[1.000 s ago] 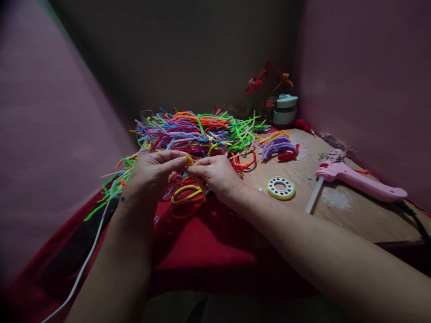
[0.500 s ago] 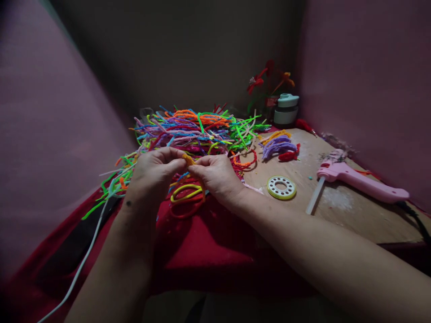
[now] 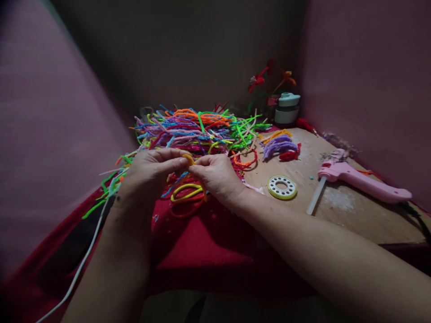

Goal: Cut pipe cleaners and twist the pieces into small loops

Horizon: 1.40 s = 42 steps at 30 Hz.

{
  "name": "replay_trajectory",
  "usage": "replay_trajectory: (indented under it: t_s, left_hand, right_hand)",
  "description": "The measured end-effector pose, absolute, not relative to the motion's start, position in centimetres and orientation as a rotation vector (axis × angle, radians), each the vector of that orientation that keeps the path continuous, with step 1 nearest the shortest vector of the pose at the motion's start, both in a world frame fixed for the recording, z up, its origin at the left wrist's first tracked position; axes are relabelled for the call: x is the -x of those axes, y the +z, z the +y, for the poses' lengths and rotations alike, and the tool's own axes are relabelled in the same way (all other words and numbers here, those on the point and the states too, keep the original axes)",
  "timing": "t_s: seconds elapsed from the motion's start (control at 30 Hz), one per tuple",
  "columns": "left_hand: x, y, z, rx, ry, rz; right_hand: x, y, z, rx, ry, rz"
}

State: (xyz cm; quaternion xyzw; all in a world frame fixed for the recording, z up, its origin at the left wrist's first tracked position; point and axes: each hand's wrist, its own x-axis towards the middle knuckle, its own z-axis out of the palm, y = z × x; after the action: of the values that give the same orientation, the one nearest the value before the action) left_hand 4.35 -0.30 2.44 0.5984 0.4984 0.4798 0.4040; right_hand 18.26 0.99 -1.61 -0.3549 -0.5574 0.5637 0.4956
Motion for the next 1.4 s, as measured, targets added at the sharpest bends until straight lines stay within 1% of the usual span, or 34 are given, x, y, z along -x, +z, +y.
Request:
replay_trajectory:
  t_s: [0.27, 0.47, 0.57, 0.63, 0.8, 1.0, 1.17, 1.3, 1.4]
  left_hand:
    - [-4.5, 2.6, -0.4, -1.528, 1.191, 1.296]
    - [-4.1, 2.4, 0.0, -1.417, 1.165, 1.205]
    - [-4.1, 2.5, -0.2, -1.495, 1.156, 1.235]
    - [-4.2, 2.6, -0.3, -1.522, 1.152, 1.254]
    - [-4.3, 2.5, -0.3, -1.421, 1.265, 1.227]
    - [-3.9, 1.9, 0.6, -1.371, 1.348, 1.160]
    - [-3.4, 1.9, 1.4, -1.081, 1.502, 1.106]
    - [-4.1, 1.5, 1.2, -1.202, 1.314, 1.023]
    - [-5.1, 0.9, 0.8, -1.363, 1.182, 1.070]
  right_hand:
    - [-18.2, -1.4, 0.8, 0.863, 1.337, -1.393]
    - [-18.3, -1.2, 0.8, 0.838, 1.320, -1.461]
    - [-18.5, -1.2, 1.2, 0.799, 1.365, -1.433]
    - [-18.7, -1.4, 1.5, 0.764, 1.457, -1.395]
    - [-18.7, -2.0, 2.0, 0.632, 1.709, -1.312]
    - [-18.6, -2.2, 2.2, 0.598, 1.704, -1.262]
    - [-18.6, -1.6, 2.3, 0.620, 1.707, -1.037]
    - [-18.6, -1.3, 2.6, 0.614, 1.660, -0.907]
    - [-18.7, -1.4, 2.7, 0.666, 1.659, -0.846]
